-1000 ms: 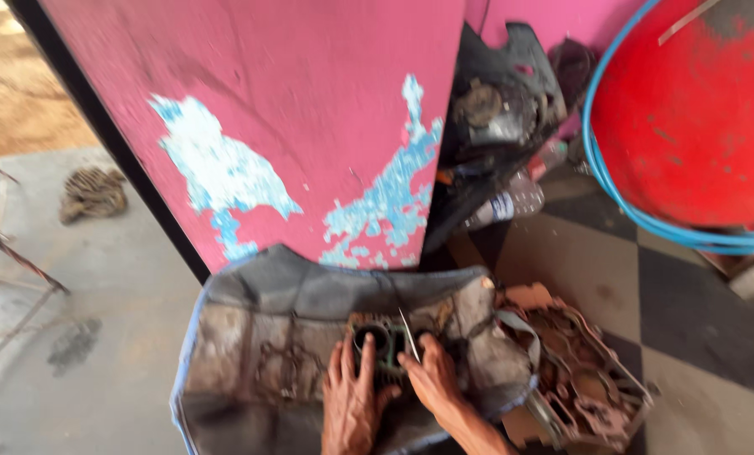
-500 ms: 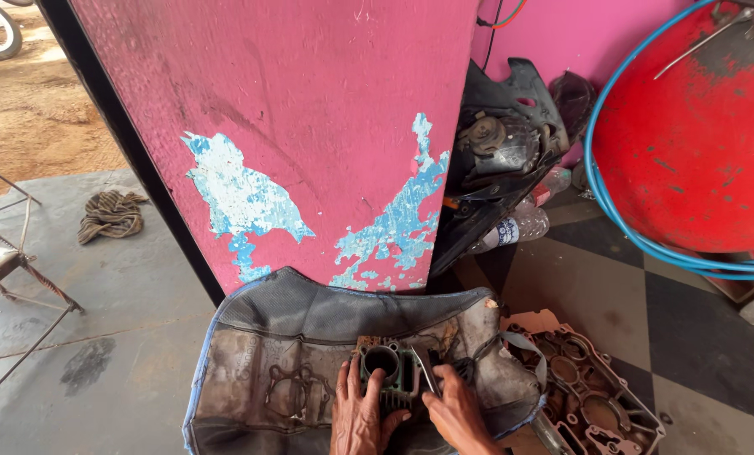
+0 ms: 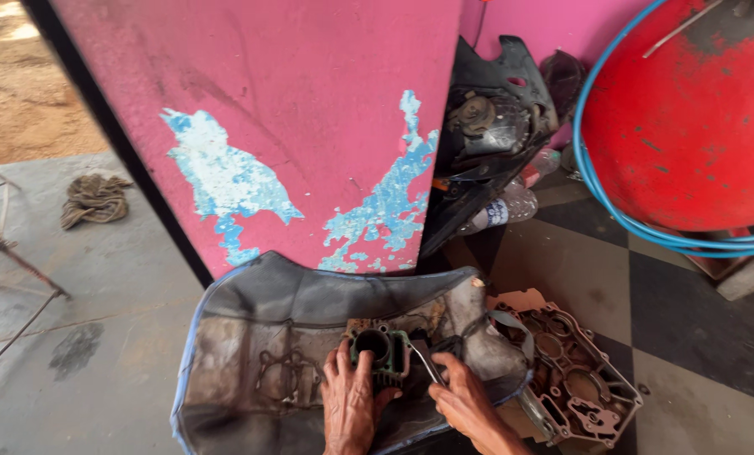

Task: The person is using a wrench and a thin tool to scrape debris and carbon from a motorcycle engine cylinder block while holding it over a blue cloth.

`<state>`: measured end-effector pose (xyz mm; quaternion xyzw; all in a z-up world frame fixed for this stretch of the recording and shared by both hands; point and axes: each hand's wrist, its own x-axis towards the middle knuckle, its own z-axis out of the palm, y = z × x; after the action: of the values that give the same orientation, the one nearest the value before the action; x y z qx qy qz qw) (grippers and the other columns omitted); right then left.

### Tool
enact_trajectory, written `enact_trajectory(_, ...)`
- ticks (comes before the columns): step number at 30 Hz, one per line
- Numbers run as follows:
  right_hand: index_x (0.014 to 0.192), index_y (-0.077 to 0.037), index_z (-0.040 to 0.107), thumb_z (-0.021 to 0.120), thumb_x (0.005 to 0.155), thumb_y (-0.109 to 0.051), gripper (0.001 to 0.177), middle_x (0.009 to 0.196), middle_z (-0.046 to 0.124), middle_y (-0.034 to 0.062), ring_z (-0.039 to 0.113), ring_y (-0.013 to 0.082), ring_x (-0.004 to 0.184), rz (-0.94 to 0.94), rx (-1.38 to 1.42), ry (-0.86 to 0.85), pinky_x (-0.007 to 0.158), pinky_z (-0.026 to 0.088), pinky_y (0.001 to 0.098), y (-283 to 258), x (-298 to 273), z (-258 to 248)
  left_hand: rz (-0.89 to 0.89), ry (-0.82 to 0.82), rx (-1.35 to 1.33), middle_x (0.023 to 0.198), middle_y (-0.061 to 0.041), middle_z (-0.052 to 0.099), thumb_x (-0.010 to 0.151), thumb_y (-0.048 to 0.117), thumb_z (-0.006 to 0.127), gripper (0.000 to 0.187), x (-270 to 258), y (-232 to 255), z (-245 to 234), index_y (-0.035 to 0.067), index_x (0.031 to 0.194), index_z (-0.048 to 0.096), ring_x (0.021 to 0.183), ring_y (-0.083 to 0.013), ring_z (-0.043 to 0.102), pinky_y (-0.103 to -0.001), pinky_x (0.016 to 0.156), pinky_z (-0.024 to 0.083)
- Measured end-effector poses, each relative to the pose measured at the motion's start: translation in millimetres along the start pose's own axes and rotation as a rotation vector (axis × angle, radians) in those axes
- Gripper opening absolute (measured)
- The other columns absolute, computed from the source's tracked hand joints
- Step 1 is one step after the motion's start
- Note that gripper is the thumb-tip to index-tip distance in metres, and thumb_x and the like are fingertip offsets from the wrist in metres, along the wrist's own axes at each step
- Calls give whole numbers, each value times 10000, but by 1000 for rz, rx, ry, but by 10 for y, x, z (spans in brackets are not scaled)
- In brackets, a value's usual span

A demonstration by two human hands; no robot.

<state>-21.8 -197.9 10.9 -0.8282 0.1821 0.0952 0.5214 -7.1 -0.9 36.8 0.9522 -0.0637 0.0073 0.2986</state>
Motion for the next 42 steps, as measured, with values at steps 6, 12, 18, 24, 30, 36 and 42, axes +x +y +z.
enact_trajectory(6,1387,-11,523,623,844,-11,553,1062,716,234,684,302,841,-242,-64,14,718,557,420,18,276,236,172,208,-9,1530,-222,353,600,379,957,919,87,-335,408,177,1372,500,1335,-457,371,-560,1022,442)
enact_trajectory(12,1399,56,418,634,883,4,562,1255,615,300,661,383,1122,-556,-367,60,977,539,447,278,585,452,20,-169,20,1635,-241,200,713,260,918,1087,211,-396,313,234,1585,270,1468,-454,225,-510,1167,326)
enact_trajectory(18,1415,-11,433,583,882,25,554,1222,632,264,662,380,1104,-388,-266,-28,915,526,486,-69,284,258,136,-423,54,1580,-234,274,829,232,834,1079,160,-587,-6,207,1631,114,1501,-450,251,-511,1206,321)
enact_trajectory(24,1437,-20,426,602,886,-35,579,1248,631,271,664,411,1090,-350,-279,-2,916,516,509,-112,241,224,214,-375,84,1365,-174,514,815,365,842,917,-129,-1165,131,181,1554,330,1253,-343,554,-436,1058,450)
enact_trajectory(30,1387,31,460,700,853,-110,603,1226,652,298,663,420,1112,-353,-338,141,963,511,497,359,387,312,446,-82,85,856,-102,716,895,379,759,304,-161,-877,171,101,952,648,894,-285,685,-446,786,531)
enact_trajectory(36,1310,19,551,622,942,-151,411,932,736,199,736,314,728,-238,-359,143,653,581,455,650,545,362,170,-257,126,837,-105,675,1086,291,529,252,-68,-476,-242,77,1027,647,809,-281,701,-419,749,548)
enact_trajectory(42,1281,-31,626,673,922,-177,390,807,713,134,652,187,569,-279,-280,308,468,523,352,691,576,361,299,131,-25,1342,-241,540,880,208,713,630,-53,-451,-243,20,1421,452,1155,-389,563,-479,890,517)
